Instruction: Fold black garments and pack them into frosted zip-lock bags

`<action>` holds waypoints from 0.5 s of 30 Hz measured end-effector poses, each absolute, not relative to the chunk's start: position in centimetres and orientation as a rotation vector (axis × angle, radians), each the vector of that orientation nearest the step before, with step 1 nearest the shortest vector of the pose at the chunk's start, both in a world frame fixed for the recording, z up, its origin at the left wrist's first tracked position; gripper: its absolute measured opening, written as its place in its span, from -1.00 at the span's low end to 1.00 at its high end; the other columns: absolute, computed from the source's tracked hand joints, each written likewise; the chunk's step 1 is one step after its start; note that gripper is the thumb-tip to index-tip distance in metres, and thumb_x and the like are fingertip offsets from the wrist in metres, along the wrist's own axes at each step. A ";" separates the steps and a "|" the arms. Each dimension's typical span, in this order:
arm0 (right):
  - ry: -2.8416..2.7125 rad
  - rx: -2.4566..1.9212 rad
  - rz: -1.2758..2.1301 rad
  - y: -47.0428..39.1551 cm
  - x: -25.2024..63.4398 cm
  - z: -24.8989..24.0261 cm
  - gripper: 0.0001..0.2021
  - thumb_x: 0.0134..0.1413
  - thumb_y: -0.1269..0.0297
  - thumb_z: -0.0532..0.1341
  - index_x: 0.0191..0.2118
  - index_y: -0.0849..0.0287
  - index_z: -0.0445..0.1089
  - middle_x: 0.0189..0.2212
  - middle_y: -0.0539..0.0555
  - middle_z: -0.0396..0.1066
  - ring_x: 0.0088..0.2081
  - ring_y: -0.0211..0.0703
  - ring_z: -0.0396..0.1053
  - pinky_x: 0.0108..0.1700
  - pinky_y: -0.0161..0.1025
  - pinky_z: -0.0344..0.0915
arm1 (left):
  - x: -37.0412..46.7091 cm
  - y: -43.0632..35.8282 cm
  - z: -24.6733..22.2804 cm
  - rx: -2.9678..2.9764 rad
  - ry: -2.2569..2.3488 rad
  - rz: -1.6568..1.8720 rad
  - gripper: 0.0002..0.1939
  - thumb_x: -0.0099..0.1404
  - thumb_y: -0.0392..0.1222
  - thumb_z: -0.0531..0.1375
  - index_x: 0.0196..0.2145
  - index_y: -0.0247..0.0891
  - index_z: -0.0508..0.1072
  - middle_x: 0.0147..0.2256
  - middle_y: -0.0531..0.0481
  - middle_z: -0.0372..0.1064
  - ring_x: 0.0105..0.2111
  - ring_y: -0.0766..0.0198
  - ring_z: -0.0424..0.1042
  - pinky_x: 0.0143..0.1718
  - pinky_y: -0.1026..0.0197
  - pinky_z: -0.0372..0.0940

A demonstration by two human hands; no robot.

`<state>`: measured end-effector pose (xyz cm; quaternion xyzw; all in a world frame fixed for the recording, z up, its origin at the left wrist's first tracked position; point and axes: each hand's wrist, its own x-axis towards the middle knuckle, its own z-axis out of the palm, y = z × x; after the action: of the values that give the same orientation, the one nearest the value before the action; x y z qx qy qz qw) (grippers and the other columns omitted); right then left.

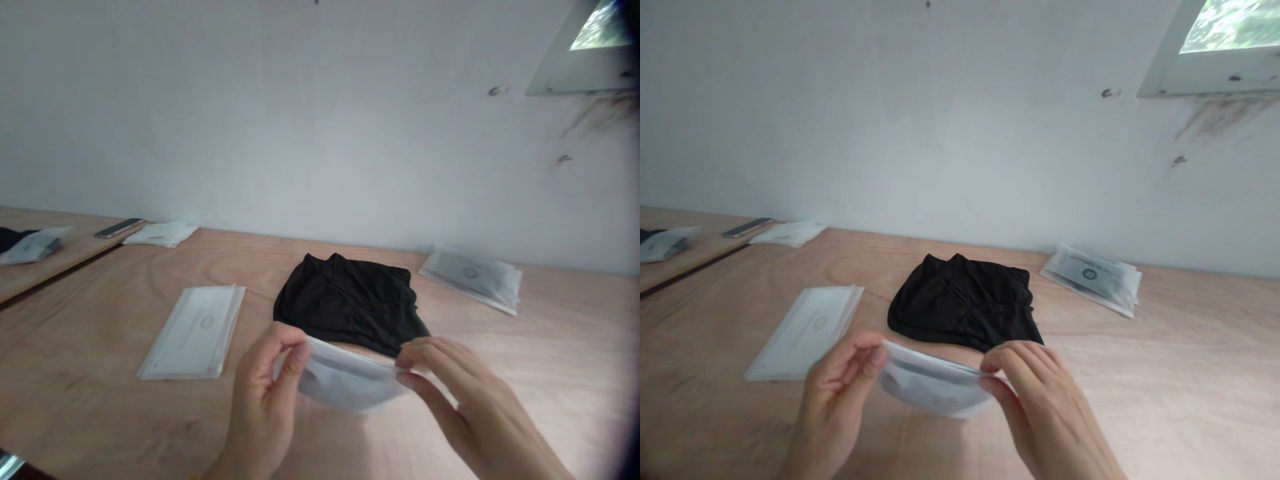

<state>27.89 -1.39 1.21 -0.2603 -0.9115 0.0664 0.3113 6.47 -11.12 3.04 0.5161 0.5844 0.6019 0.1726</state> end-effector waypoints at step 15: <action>-2.609 -0.564 0.499 -2.6 23.7 1.9 -0.72 0.02 0.40 0.21 -0.11 0.06 0.45 -0.21 0.15 0.46 -0.16 0.05 0.38 -0.19 -0.04 0.37 | 7.0 -10.8 3.4 2.068 1.437 1.705 -0.83 0.34 -0.40 0.07 -0.29 -0.18 0.38 -0.37 0.07 0.36 -0.30 0.31 0.38 -0.13 0.24 0.28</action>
<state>23.69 -2.60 1.89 -0.2032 -0.9390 0.1795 0.2115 7.02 -10.81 3.38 0.6790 0.4719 0.5601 0.0503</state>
